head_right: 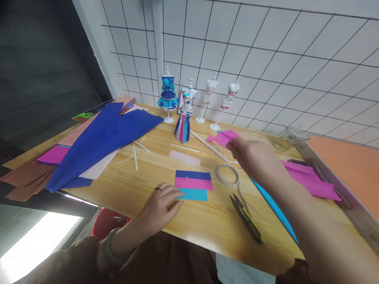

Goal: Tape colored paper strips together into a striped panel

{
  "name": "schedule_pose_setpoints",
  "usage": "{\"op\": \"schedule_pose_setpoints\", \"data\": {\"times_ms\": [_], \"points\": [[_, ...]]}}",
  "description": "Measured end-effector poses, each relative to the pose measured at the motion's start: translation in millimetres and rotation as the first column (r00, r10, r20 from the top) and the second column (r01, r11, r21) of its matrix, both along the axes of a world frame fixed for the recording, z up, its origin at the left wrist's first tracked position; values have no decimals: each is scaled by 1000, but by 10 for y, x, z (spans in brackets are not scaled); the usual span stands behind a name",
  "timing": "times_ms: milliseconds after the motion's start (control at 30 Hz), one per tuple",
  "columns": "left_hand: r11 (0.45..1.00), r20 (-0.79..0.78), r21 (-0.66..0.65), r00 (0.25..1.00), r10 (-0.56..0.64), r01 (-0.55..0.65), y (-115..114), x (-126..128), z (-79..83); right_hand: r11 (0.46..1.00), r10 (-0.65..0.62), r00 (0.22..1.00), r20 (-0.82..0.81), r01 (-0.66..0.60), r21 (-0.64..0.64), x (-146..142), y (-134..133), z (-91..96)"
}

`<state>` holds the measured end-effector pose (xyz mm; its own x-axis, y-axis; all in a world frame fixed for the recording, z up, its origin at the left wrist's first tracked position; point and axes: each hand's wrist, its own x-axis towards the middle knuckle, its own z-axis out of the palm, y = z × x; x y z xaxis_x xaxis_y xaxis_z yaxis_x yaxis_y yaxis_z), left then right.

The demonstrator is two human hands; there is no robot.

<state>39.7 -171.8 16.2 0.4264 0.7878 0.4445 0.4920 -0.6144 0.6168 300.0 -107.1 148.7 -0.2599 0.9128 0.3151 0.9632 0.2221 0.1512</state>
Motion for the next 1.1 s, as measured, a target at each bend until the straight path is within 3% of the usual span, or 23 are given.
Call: {"op": "schedule_pose_setpoints", "data": {"times_ms": [133,233,367,500,633,700,767,800,833,933,1000,1100], "points": [[992,-236,97,970,-61,86,-42,53,-6,978,-155,887,-435,75,-195,14,-571,-163],[980,-360,153,931,-62,124,-88,67,-29,952,-274,770,-576,134,-274,28,-925,-353],[968,-378,184,921,-93,173,-109,-54,-60,919,-382,641,-666,182,-351,32,-1237,-600],[961,-321,199,939,-124,195,-45,-312,-59,932,-345,627,-699,141,-334,-3,-1371,-796],[973,-148,202,985,-85,114,22,-484,10,948,-296,616,-730,98,-302,-111,-1361,-914],[990,-8,122,998,-64,64,12,-477,80,954,-259,634,-729,52,-294,-191,-1327,-932],[997,149,-73,988,-29,40,-29,-417,163,958,-224,655,-722,11,-288,-271,-1293,-926],[972,208,-231,978,13,37,-55,-376,203,959,-208,667,-715,-6,-285,-305,-1278,-918],[912,270,-406,961,60,57,-81,-334,238,961,-190,682,-707,-17,-275,-333,-1267,-909],[623,404,-755,894,193,207,-142,-230,303,973,-129,727,-675,-40,-229,-375,-1253,-889],[475,442,-835,854,274,280,-162,-199,315,979,-90,753,-652,-54,-197,-374,-1259,-887],[335,504,-854,789,351,397,-170,-195,321,987,-24,794,-608,-76,-139,-359,-1284,-900]]}}
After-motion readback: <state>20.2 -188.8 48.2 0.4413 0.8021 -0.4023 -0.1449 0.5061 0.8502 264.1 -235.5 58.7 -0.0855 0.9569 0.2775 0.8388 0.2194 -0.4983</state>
